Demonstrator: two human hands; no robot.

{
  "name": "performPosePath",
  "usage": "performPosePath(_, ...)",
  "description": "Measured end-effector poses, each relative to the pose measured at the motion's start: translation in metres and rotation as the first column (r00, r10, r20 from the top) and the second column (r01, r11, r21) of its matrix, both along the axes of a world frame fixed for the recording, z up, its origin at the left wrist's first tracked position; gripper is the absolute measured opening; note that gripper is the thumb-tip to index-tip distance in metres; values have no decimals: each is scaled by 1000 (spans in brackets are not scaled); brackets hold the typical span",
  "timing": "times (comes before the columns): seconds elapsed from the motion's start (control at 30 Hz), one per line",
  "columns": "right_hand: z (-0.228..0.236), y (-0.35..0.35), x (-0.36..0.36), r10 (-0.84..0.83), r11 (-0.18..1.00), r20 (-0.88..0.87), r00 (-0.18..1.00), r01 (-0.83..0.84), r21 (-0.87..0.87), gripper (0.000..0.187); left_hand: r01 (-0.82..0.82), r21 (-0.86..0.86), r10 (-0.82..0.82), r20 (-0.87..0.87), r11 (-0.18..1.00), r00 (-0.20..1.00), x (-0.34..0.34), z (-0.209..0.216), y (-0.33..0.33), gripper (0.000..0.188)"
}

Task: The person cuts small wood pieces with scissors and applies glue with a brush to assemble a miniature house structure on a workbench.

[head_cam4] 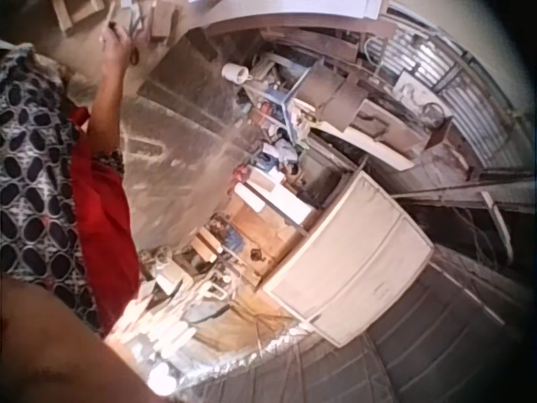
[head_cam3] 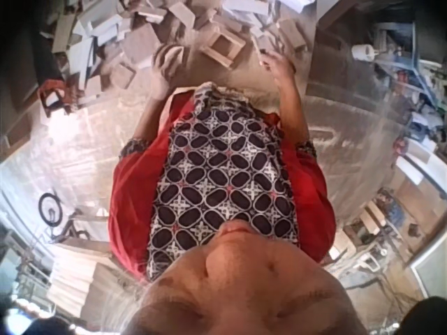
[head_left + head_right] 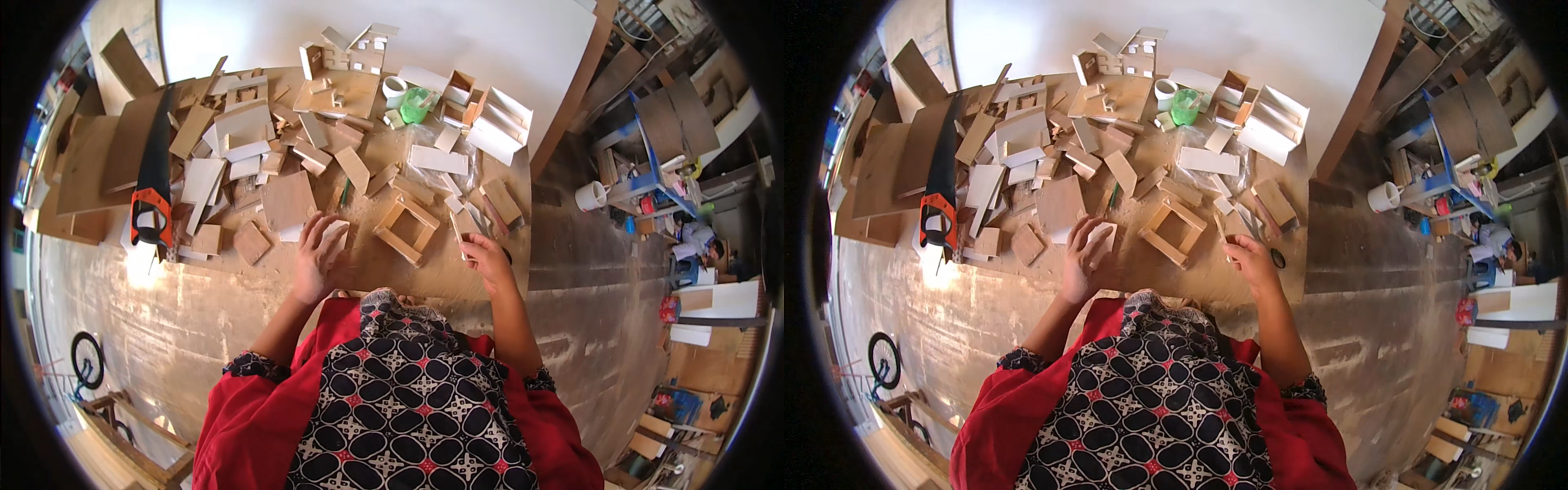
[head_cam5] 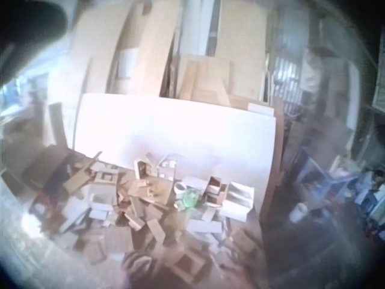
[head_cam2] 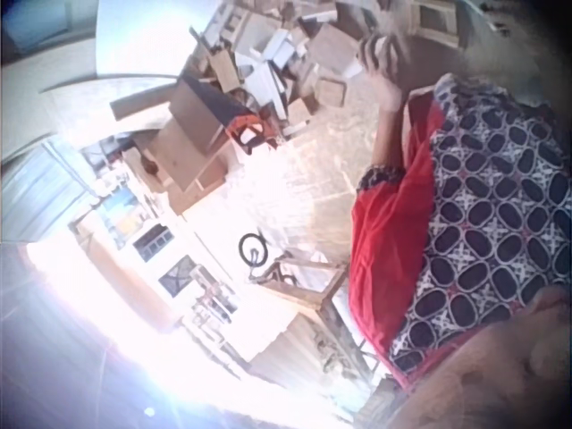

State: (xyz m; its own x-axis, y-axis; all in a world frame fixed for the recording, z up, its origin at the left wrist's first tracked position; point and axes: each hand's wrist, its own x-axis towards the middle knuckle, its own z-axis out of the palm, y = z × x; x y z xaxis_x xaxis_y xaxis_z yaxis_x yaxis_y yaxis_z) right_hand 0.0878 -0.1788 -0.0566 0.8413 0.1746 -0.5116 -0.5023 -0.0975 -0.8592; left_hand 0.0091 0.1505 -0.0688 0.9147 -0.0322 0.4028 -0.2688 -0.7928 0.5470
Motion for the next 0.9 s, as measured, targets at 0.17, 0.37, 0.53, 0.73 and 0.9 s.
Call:
performPosePath(0.17,15,16,-16,-58,998,-35,998,58,11,16,76,-10,-76,31,997,997,5,4,15,45)
performPosePath(0.37,25,30,-25,-138,990,36,990,138,13,14,259,-115,-243,131,959,961,55,14,8,37)
performPosePath(0.53,24,25,-38,-186,981,120,975,179,70,19,501,36,-502,53,865,863,118,22,-27,31)
performPosePath(0.73,29,20,-64,-313,949,127,941,305,74,17,595,374,-602,-112,711,790,156,-3,-60,26)
performPosePath(0.9,21,3,-84,-411,912,115,905,404,76,18,601,473,-611,-153,644,776,157,2,-79,14)
